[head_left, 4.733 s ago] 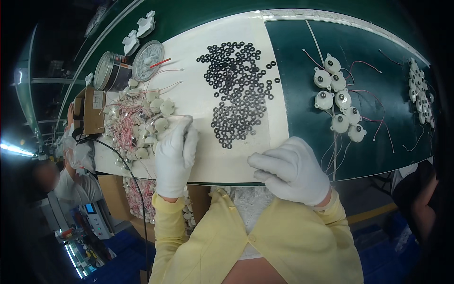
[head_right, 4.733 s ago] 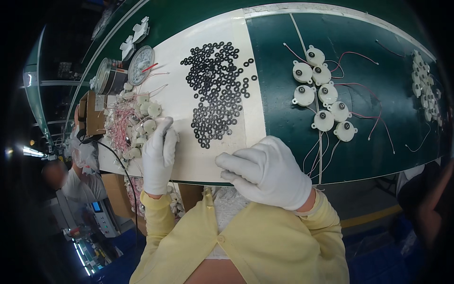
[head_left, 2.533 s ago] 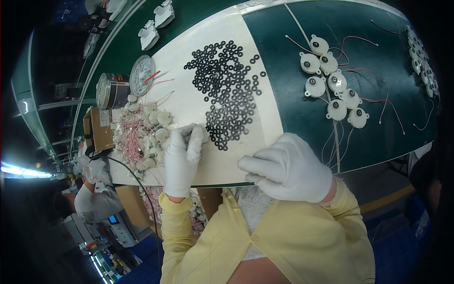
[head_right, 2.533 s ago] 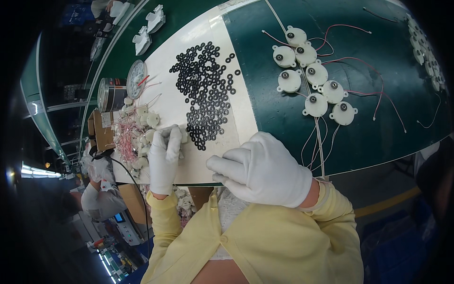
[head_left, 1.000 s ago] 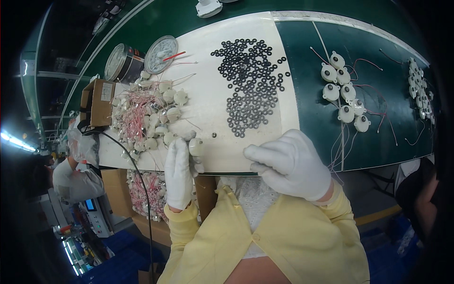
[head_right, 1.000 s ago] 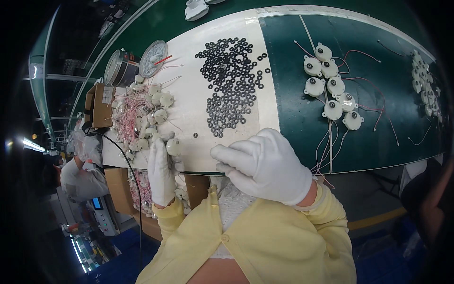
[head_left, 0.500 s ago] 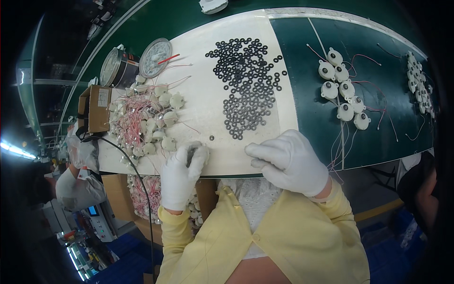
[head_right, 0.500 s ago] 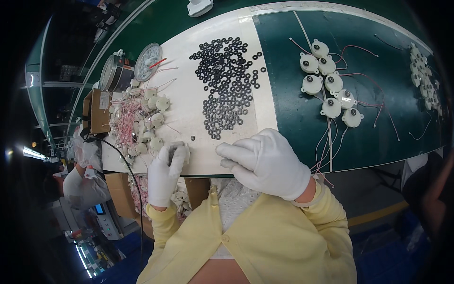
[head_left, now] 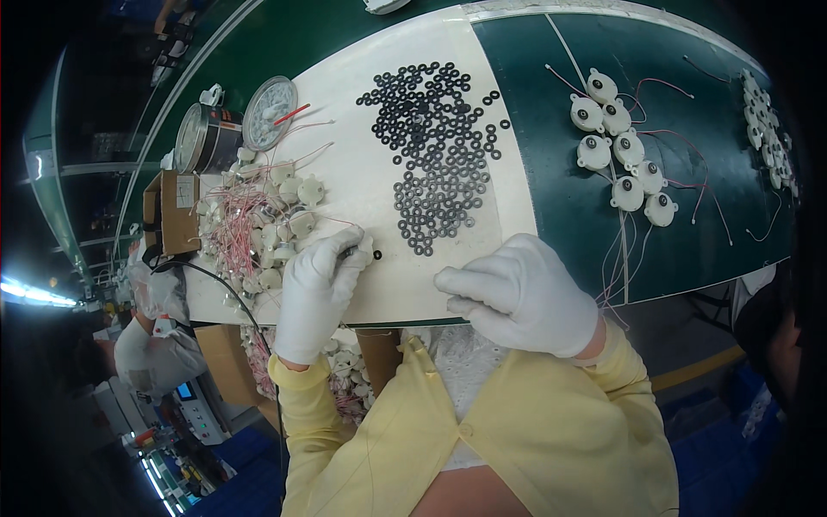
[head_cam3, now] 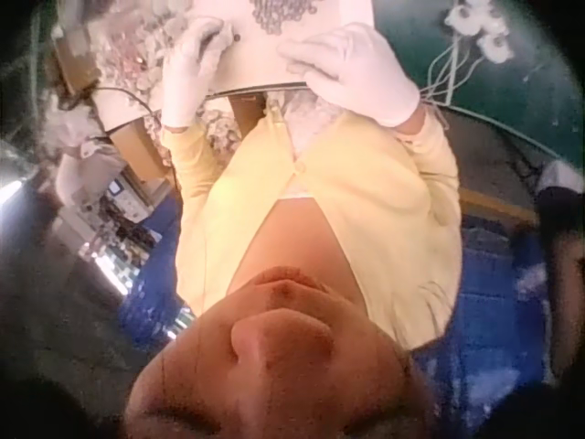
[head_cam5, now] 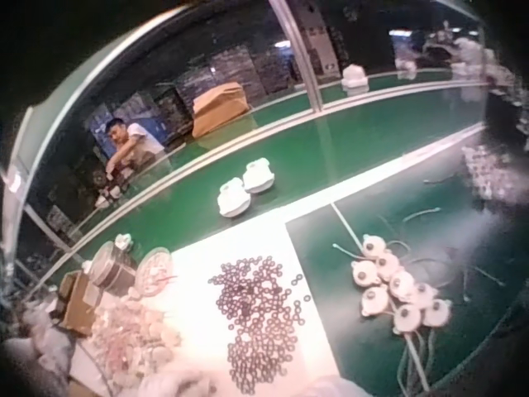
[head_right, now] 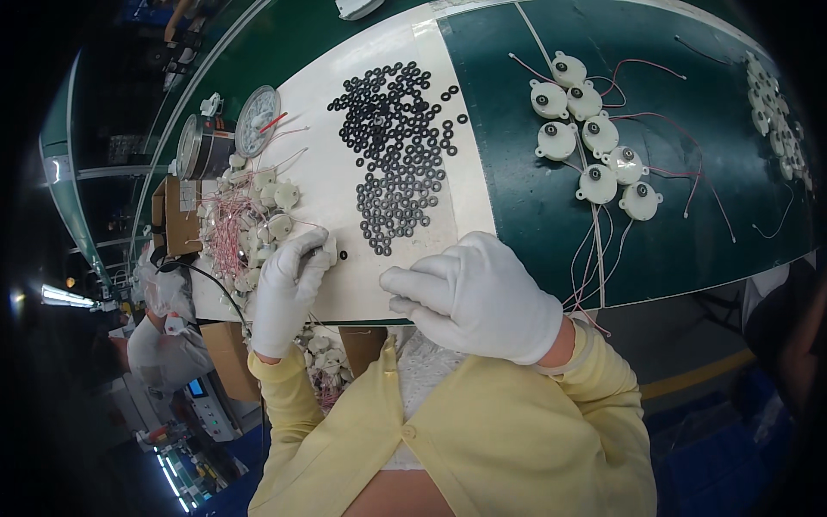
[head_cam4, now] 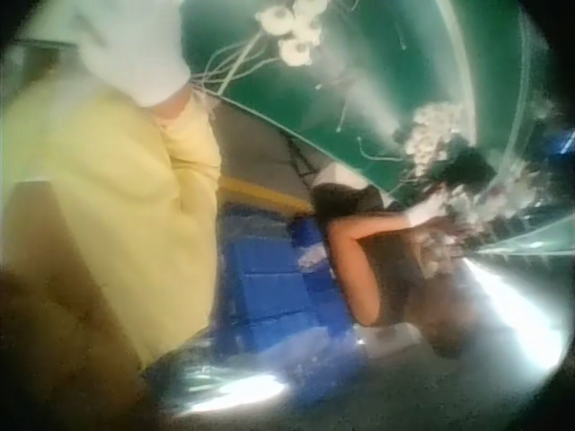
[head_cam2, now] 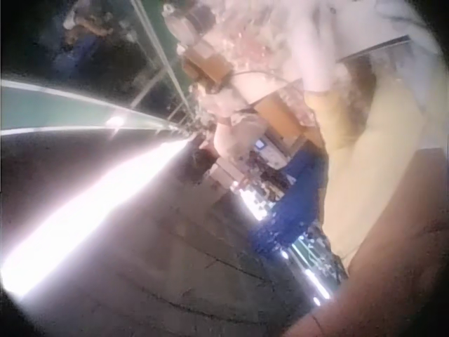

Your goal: The person assembles small white electronic components by inserting black washers into their centers. They handle the components one at a time, picking them up from a pile, inserting a washer, and placing them on the table. The person also uses a small brush to apply a substance to the components.

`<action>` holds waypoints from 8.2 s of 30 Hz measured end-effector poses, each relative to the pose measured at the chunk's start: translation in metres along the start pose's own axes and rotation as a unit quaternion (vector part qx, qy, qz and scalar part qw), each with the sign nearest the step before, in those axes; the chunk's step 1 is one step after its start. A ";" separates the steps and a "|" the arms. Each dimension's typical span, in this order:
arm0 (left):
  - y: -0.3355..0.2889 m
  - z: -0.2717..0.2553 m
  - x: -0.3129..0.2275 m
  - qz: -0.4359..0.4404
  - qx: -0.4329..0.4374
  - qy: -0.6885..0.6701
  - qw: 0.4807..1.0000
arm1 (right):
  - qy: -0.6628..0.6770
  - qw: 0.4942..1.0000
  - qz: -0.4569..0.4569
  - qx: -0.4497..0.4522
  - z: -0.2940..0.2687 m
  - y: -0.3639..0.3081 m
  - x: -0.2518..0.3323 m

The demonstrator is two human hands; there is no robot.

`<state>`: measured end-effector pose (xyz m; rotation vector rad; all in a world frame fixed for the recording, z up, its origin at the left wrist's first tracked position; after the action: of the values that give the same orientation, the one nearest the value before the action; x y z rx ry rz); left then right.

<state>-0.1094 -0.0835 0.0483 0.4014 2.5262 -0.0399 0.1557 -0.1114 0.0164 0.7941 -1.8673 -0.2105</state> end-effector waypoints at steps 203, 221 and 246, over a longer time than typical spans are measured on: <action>0.036 -0.382 0.058 0.105 -0.497 -0.030 0.861 | -0.236 0.951 0.133 -0.152 -0.166 -0.071 -0.035; -0.347 -0.312 0.533 -0.063 -0.721 -0.671 -0.161 | -0.266 0.897 0.279 -0.217 -0.175 -0.089 -0.034; -0.294 -0.436 0.551 -0.043 -0.686 -0.452 0.569 | -0.278 0.865 0.328 -0.260 -0.173 -0.105 -0.065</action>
<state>-0.8652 -0.1622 0.0926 -0.3555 0.9487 1.2512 0.3665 -0.1152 -0.0084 -0.3352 -2.3447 -0.5165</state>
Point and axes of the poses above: each hand's wrist, its own y-axis towards the middle knuckle, its own z-axis out of the palm, x = y × z, the point moved 2 cm from there along y, towards the middle knuckle, and after that the axes turned 1 degree about y, right-handed, at the moved point
